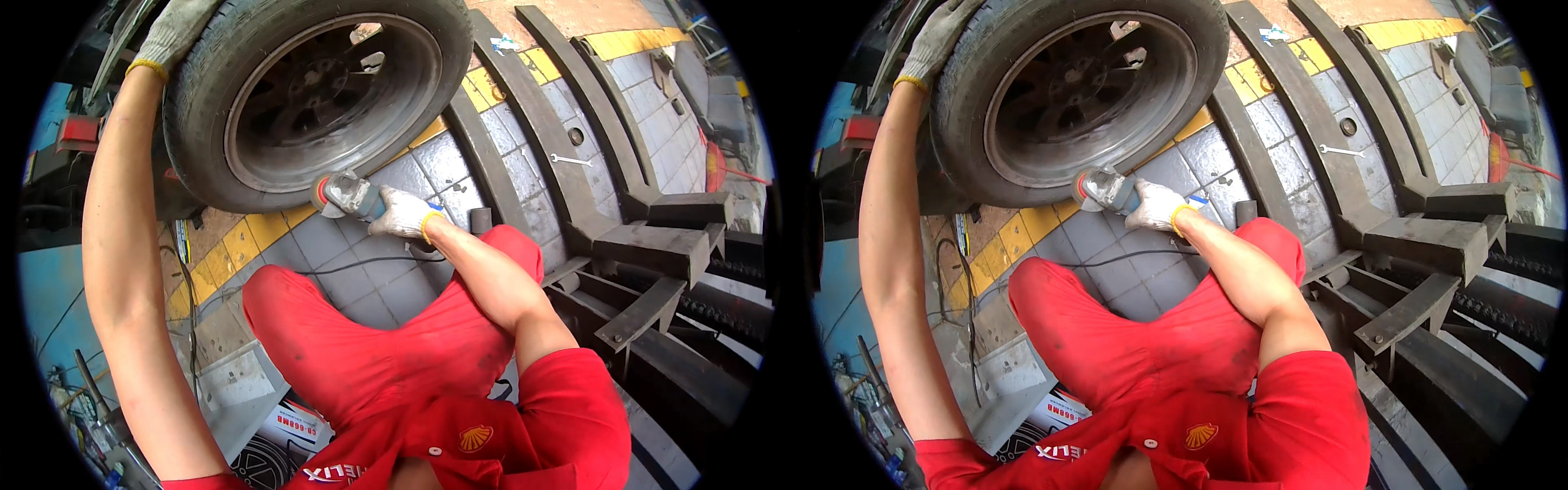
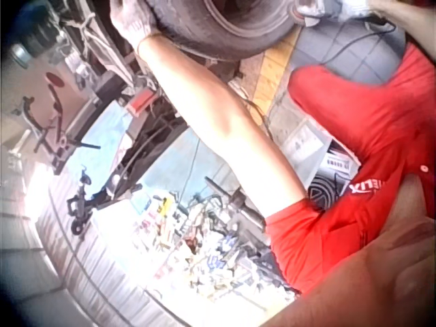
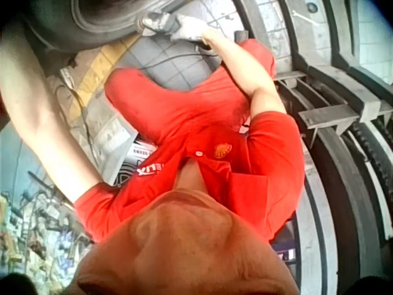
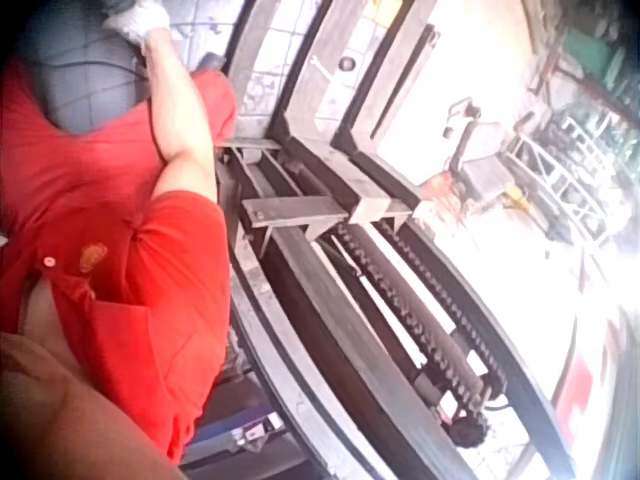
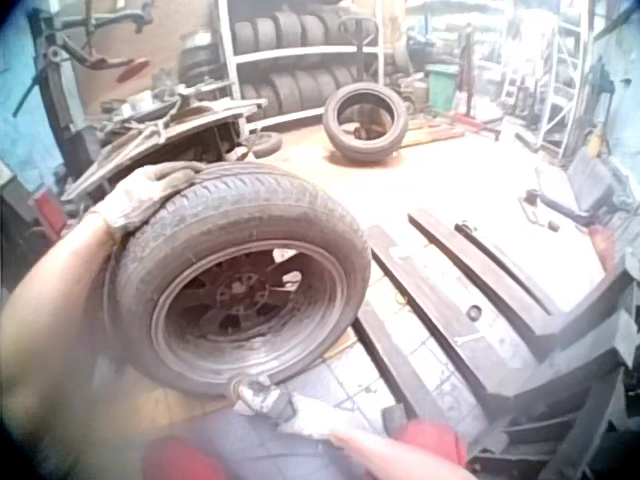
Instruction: The person uses an angle grinder to clean the inner rim of a car tire. They hold the tire with one hand and operate the grinder with the other, rotating the tire to access different sections of the rim surface.
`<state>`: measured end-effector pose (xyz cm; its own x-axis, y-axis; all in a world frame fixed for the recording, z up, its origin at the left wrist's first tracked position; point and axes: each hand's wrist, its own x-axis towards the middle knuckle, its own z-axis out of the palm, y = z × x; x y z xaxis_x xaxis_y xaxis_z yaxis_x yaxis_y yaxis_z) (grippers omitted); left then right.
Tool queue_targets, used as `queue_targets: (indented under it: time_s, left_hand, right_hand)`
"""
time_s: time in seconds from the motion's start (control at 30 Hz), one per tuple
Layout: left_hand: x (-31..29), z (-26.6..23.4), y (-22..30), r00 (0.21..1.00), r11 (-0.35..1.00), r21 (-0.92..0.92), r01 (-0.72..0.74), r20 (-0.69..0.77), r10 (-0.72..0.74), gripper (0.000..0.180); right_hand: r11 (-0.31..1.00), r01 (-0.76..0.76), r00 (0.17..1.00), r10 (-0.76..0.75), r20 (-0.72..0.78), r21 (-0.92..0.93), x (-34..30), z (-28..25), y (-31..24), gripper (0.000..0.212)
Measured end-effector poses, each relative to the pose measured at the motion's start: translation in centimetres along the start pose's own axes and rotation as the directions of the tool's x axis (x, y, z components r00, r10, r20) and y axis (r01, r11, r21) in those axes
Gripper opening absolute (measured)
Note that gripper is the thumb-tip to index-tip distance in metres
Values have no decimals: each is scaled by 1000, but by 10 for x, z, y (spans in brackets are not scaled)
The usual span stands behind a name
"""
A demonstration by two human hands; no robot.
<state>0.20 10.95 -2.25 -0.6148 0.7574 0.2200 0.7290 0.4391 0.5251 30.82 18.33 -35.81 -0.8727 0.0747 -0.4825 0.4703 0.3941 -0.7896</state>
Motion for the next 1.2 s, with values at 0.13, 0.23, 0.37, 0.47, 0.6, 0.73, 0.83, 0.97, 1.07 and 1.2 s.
queue_targets:
  time_s: [0.13,0.23,0.37,0.47,0.6,0.73,0.83,0.97,1.07,1.2]
  left_hand:
    - [-12,5,11,996,996,-45,76,-40,-77,50]
    - [-25,3,20,998,996,-61,59,5,-59,53]
    - [-18,-6,-3,998,999,-49,-13,61,16,53]
    - [-18,-3,-14,999,998,-55,-25,44,27,52]
    - [-20,0,-15,1000,995,-102,-1,23,3,51]
    - [-19,3,-8,1000,994,-104,15,-1,-15,51]
    - [-20,3,-13,1000,990,-141,-6,7,7,52]
    - [-23,5,-7,1000,992,-128,7,0,-7,51]
    - [-26,5,-1,999,995,-95,26,-21,-29,51]
    - [-22,3,-8,1000,979,-204,2,17,2,50]
  right_hand:
    - [999,-44,998,45,36,-24,10,24,11,74]
    - [995,-98,993,97,74,10,12,31,14,71]
    - [990,-81,995,73,72,112,19,33,17,74]
    - [984,-76,997,70,44,163,28,33,19,76]
    - [967,-46,996,26,80,252,26,26,-5,73]
    - [953,13,994,-46,103,303,27,27,-23,68]
    - [909,-8,984,-68,167,417,28,42,-34,62]
    - [853,0,959,-147,241,522,34,56,-47,59]
    - [798,-2,943,-199,266,602,40,60,-50,60]
    - [789,21,935,-233,267,614,42,57,-46,56]
